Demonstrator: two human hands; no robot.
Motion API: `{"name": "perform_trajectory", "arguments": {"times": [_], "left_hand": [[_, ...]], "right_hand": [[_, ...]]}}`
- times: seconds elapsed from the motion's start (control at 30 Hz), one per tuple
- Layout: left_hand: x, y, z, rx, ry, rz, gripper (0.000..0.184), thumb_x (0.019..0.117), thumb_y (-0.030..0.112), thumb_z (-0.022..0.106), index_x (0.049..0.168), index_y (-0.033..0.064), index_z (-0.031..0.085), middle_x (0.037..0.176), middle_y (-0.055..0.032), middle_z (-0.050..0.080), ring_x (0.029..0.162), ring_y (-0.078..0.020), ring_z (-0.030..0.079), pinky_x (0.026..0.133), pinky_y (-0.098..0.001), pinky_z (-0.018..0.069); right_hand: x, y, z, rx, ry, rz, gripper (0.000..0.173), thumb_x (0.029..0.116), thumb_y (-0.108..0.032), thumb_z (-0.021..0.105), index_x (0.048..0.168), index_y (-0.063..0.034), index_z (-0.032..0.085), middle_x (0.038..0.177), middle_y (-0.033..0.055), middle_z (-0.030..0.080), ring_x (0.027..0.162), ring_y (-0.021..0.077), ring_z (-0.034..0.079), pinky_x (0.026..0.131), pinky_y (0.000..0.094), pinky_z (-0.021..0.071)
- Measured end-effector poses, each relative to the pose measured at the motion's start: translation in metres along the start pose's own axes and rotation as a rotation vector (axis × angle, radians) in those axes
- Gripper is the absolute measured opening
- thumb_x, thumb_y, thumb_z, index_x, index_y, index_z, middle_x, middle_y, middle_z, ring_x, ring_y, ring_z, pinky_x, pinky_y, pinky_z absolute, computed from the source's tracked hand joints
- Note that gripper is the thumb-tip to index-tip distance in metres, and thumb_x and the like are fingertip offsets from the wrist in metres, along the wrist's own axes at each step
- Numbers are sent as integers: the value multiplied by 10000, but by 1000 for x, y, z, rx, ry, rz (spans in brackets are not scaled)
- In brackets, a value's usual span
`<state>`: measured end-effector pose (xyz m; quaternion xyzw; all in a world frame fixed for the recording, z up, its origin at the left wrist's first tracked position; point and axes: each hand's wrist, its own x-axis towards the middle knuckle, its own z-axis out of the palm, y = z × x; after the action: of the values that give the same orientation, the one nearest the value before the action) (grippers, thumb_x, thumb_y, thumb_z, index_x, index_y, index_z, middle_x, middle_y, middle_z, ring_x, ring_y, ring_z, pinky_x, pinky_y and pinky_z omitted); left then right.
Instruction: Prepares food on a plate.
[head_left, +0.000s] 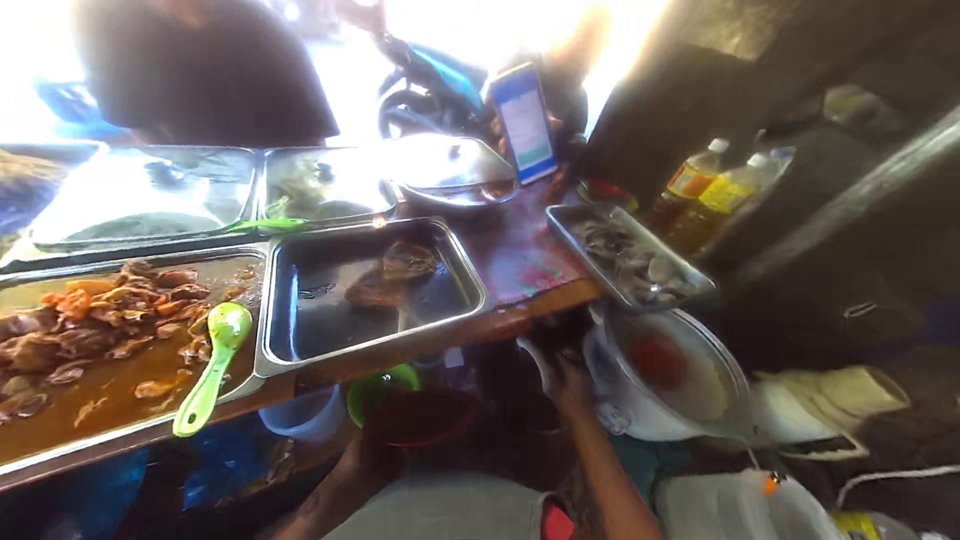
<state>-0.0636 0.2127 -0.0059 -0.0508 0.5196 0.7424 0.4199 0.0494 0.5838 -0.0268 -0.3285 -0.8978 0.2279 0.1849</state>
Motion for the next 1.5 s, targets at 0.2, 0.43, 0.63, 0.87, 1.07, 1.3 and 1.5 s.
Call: {"name": "perform_trajectory", "arguments": {"times": [0.2, 0.43, 0.63, 0.87, 1.07, 1.3, 1.5], "left_hand": [[16, 13, 78, 110, -167, -178, 244, 1087, 238, 445, 1100, 75, 626, 849, -62, 707, 724, -161, 692, 626, -327, 587], [22, 26, 178, 260, -399, -141, 251, 1082, 215, 448, 1180, 49, 609, 971, -60, 726, 904, -166, 713, 821, -369, 608], [20, 32, 235, 100, -256, 222, 229, 1069, 148, 425, 1142, 53, 620, 956, -70, 751, 903, -178, 740, 825, -391, 631], [53, 41, 277, -83, 35, 385, 262, 1110, 267, 407, 1297, 110, 502, 1101, -62, 713, 1001, -176, 725, 864, -379, 622], [85, 50, 285, -43, 47, 335, 300, 1033, 43, 541, 1301, 105, 421, 1085, -32, 675, 939, -97, 709, 844, -241, 600], [96, 55, 280, 9, 151, 263, 218, 1083, 201, 503, 1232, 43, 514, 1037, -86, 749, 891, -167, 767, 794, -291, 643], [67, 43, 280, -83, 7, 56, 373, 1092, 391, 439, 1300, 128, 603, 1141, -82, 747, 1004, -164, 735, 850, -296, 603]], "right_hand": [[22, 34, -122, 41, 442, 255, 341, 1050, -152, 542, 1253, 92, 667, 1260, 328, 644, 1216, 466, 616, 1072, 599, 460], [69, 93, -205, -199, -153, 644, 548, 996, -284, 681, 1352, 117, 570, 1392, 356, 555, 1346, 493, 508, 1142, 626, 376], [88, 125, -197, -310, -352, 660, 534, 960, -298, 726, 1340, 58, 608, 1382, 302, 588, 1320, 470, 539, 1099, 658, 405], [103, 165, -160, 70, -110, 614, 417, 1038, -165, 605, 1378, 74, 565, 1408, 292, 570, 1325, 404, 545, 1127, 535, 429], [130, 193, -149, 59, -261, 563, 450, 1079, -138, 519, 1463, 91, 471, 1508, 287, 489, 1419, 386, 469, 1190, 491, 367], [154, 221, -156, 327, -222, 742, 440, 992, -76, 643, 1391, 73, 531, 1353, 284, 583, 1217, 378, 595, 1032, 532, 498], [162, 216, -176, 442, -187, 702, 478, 1081, -349, 535, 1455, -52, 519, 1379, 212, 593, 1205, 327, 626, 984, 509, 553]]}}
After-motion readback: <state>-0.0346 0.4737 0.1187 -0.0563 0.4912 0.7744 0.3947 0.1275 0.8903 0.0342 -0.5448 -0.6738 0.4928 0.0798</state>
